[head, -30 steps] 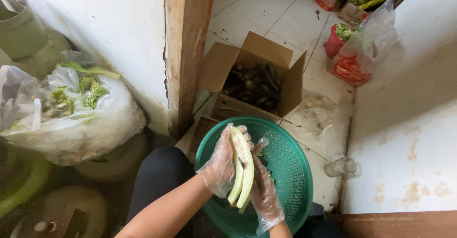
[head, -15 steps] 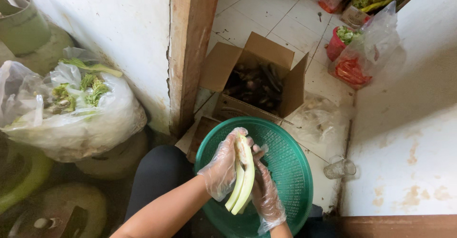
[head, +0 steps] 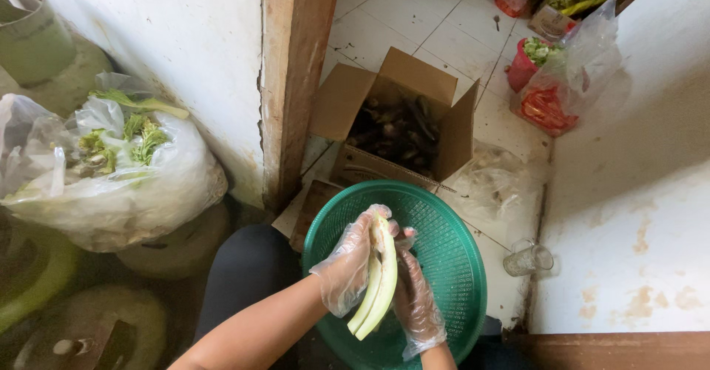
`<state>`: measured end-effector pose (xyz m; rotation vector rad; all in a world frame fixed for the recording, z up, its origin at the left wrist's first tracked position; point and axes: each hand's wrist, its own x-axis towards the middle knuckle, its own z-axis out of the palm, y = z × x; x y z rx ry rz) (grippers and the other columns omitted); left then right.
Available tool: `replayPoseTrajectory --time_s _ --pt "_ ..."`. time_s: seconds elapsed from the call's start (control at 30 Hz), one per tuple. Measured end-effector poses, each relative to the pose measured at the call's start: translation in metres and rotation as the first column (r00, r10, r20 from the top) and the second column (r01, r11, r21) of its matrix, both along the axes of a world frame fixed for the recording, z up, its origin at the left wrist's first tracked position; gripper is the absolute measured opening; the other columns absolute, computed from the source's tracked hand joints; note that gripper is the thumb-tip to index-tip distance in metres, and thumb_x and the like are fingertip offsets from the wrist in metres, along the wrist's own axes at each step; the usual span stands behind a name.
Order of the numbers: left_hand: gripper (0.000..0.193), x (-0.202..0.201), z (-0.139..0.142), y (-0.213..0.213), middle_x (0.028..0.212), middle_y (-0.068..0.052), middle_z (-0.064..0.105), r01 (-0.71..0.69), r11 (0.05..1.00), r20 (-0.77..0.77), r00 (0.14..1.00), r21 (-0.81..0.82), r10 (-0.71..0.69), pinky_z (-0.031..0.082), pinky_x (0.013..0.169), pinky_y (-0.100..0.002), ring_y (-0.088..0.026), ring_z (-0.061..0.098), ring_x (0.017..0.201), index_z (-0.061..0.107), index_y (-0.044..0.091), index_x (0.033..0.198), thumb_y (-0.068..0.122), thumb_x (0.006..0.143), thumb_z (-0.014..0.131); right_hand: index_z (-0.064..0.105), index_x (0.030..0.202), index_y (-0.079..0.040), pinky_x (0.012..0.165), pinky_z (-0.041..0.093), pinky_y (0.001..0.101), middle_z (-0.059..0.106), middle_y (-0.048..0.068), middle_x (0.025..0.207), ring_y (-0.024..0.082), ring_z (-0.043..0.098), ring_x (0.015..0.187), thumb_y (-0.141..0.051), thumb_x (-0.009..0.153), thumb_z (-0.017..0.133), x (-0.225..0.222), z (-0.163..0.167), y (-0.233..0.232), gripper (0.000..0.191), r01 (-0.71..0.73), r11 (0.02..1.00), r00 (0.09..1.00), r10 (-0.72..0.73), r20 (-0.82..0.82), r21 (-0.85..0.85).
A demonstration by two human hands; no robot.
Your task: The person peels eggplants using a knife, removing the skin in strips and placing the peeled pieces into a green basket. The person handles multiple eggplants one at a time, discarding the peels into a nearby cardboard box.
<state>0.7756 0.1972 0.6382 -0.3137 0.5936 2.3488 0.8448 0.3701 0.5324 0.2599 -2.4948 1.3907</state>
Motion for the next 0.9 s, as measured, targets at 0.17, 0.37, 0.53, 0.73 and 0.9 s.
replayPoseTrajectory --time_s 0.17,0.37,0.53,0.73,0.9 --pt "0.023 0.004 -0.008 0.004 0.081 -0.005 0.059 0.006 0.999 -0.061 0.998 0.044 -0.003 0.060 0.078 -0.035 -0.024 0.069 0.098 0.055 0.015 0.103 0.034 0.107 0.042 0.045 0.144 -0.003 0.105 0.054 0.0414 0.061 0.019 0.144 0.032 0.067 0.127 0.000 0.100 0.051 0.000 0.003 -0.002 0.045 -0.065 0.996 0.994 0.060 -0.093 -0.053" --pt "0.032 0.005 -0.022 0.013 0.081 -0.008 0.061 0.004 0.996 -0.053 0.999 0.087 0.001 0.060 0.071 -0.034 -0.026 0.071 0.102 0.055 0.014 0.101 0.037 0.108 0.034 0.045 0.141 -0.004 0.104 0.056 0.0411 0.065 0.019 0.138 0.031 0.068 0.125 0.000 0.099 0.053 0.003 0.001 0.004 0.043 -0.036 0.999 0.999 0.035 -0.035 -0.030" --pt "0.038 0.008 -0.038 0.014 0.091 -0.011 0.062 0.040 0.995 -0.129 0.991 0.088 -0.028 0.066 0.086 -0.034 -0.024 0.071 0.112 0.054 0.008 0.109 0.037 0.111 0.029 0.045 0.140 -0.005 0.105 0.055 0.0416 0.066 0.020 0.137 0.031 0.069 0.123 0.001 0.100 0.053 0.002 0.000 0.007 0.042 -0.074 0.997 0.989 0.072 -0.130 -0.012" --pt "0.050 0.008 -0.045 0.017 0.118 0.000 0.067 0.083 0.983 -0.444 0.884 -0.162 -0.147 0.062 0.090 -0.033 -0.017 0.067 0.105 0.043 0.012 0.151 0.035 0.108 0.044 0.040 0.150 -0.008 0.096 0.059 0.0386 0.069 0.019 0.131 0.027 0.073 0.113 0.001 0.099 0.052 0.003 0.014 0.021 0.053 0.137 0.988 0.975 -0.121 -0.187 0.074" --pt "0.058 0.013 -0.034 0.012 0.104 -0.004 0.068 0.338 0.908 -0.414 0.811 -0.246 -0.414 0.060 0.069 -0.033 -0.015 0.066 0.078 0.032 0.021 0.155 0.032 0.101 0.050 0.039 0.154 -0.015 0.079 0.060 0.0396 0.077 0.017 0.103 0.029 0.078 0.090 -0.003 0.098 0.056 0.005 0.032 0.029 0.059 0.346 0.908 0.938 -0.333 -0.096 0.238"
